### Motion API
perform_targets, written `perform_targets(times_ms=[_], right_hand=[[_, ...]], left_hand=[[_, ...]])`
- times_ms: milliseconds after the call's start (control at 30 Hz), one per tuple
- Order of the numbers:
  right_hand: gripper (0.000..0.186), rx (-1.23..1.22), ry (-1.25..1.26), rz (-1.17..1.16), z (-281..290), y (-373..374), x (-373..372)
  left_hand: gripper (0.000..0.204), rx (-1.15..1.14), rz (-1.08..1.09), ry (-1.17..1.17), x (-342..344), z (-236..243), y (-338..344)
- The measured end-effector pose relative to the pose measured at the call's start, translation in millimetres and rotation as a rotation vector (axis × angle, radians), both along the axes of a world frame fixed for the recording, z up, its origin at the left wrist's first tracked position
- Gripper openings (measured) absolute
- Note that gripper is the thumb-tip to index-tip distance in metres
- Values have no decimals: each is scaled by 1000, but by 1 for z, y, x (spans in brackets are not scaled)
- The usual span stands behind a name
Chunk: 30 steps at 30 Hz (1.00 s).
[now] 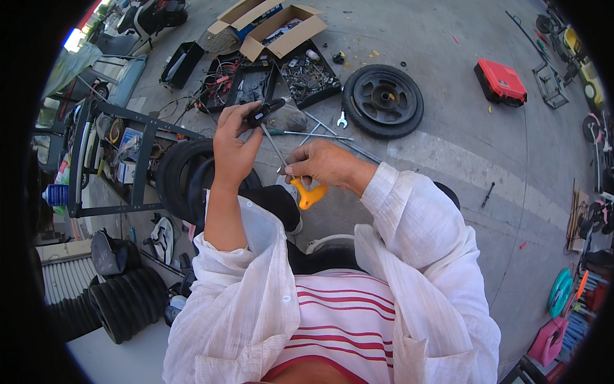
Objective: The person sits in a workshop area and uses a screwdriver and pliers to disassemble and manipulate a small black electrical component. They remove screws, separate parts, and adjust internal wires using the tools.
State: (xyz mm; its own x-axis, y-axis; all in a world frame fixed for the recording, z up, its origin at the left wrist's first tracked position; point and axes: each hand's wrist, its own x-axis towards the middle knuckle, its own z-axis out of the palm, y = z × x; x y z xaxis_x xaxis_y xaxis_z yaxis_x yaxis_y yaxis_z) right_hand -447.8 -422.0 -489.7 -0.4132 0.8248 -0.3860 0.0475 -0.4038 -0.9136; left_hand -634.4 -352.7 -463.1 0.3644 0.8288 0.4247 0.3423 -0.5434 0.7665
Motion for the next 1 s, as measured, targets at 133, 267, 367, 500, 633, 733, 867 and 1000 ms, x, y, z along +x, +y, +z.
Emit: perform_targets(times_ms=[133, 267, 367, 500, 633, 733, 867, 1000], right_hand=[[23, 21, -3, -22, 3, 1, 2], [21, 35, -74, 2, 2, 3, 2], [20, 38, -61, -41, -4, 4, 2], [25, 87, -187, -50, -2, 4, 1], [28, -24, -118, -54, 16, 2, 0], [25, -59, -32, -27, 14, 1, 1], [22, -69, 131, -26, 1, 0, -1], [22, -56, 21, -5, 1, 2, 0]], left_hand=[[42, 22, -30, 34, 1, -2, -1], [41, 21, -47, 36, 3, -1, -3], [41, 26, -48, 29, 5, -2, -3], [41, 1, -65, 5, 6, -2, -4], [41, -14, -47, 3, 5, -5, -4], [40, -19, -45, 12, 5, -5, -3], [40, -17, -46, 32, 6, -5, -4], [40, -26, -55, 26, 7, -4, -5]])
